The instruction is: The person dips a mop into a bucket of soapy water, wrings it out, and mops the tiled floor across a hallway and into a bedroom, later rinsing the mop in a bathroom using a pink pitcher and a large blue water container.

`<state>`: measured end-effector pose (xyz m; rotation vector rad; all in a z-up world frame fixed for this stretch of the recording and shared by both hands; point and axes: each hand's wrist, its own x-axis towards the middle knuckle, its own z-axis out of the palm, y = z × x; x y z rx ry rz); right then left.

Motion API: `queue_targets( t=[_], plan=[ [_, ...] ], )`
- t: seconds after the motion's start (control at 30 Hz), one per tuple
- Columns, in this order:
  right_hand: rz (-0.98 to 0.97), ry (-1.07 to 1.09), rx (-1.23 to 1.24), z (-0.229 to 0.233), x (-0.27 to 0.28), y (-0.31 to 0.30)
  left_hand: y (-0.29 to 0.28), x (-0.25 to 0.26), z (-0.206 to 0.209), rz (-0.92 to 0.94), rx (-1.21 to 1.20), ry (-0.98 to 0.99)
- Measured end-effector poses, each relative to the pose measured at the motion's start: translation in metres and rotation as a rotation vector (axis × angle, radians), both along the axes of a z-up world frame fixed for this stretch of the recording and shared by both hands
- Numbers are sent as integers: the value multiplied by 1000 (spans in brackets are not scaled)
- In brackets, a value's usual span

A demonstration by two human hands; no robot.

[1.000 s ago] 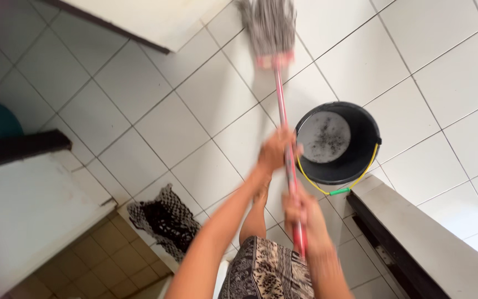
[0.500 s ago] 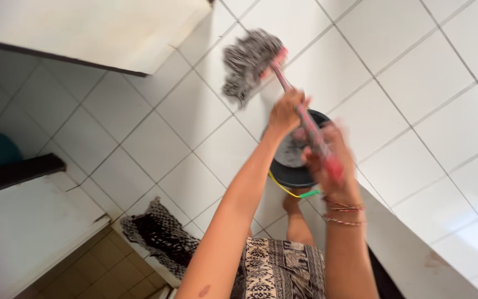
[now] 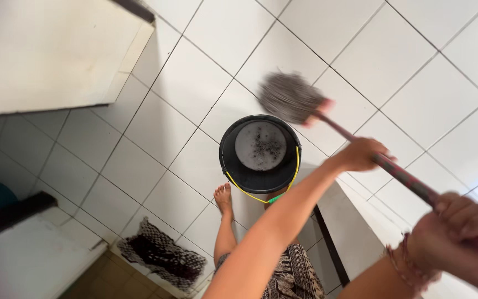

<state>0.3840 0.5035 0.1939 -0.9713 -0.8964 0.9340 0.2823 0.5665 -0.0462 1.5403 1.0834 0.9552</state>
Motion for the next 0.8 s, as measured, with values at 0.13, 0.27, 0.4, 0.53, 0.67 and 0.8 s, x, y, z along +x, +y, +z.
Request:
queue_targets(
  t=[0.13, 0.27, 0.4, 0.53, 0.67, 0.8],
  plan=[
    [-184, -782, -92, -2, 29, -38, 0, 54, 26, -311, -153, 21],
    [-226, 327, 61, -3, 64, -48, 0, 51, 30, -422, -194, 252],
    [-53, 177, -85, -24, 13, -31, 7, -17, -27, -102, 187, 196],
    [280, 79, -152, -68, -97, 28, 53, -170, -67, 307, 196, 342],
    [391, 214, 10, -93, -141, 75, 78, -221, -46, 712, 433, 857],
    [178, 67, -42, -89, -63, 89, 114, -136, -50, 538, 206, 240]
  ],
)
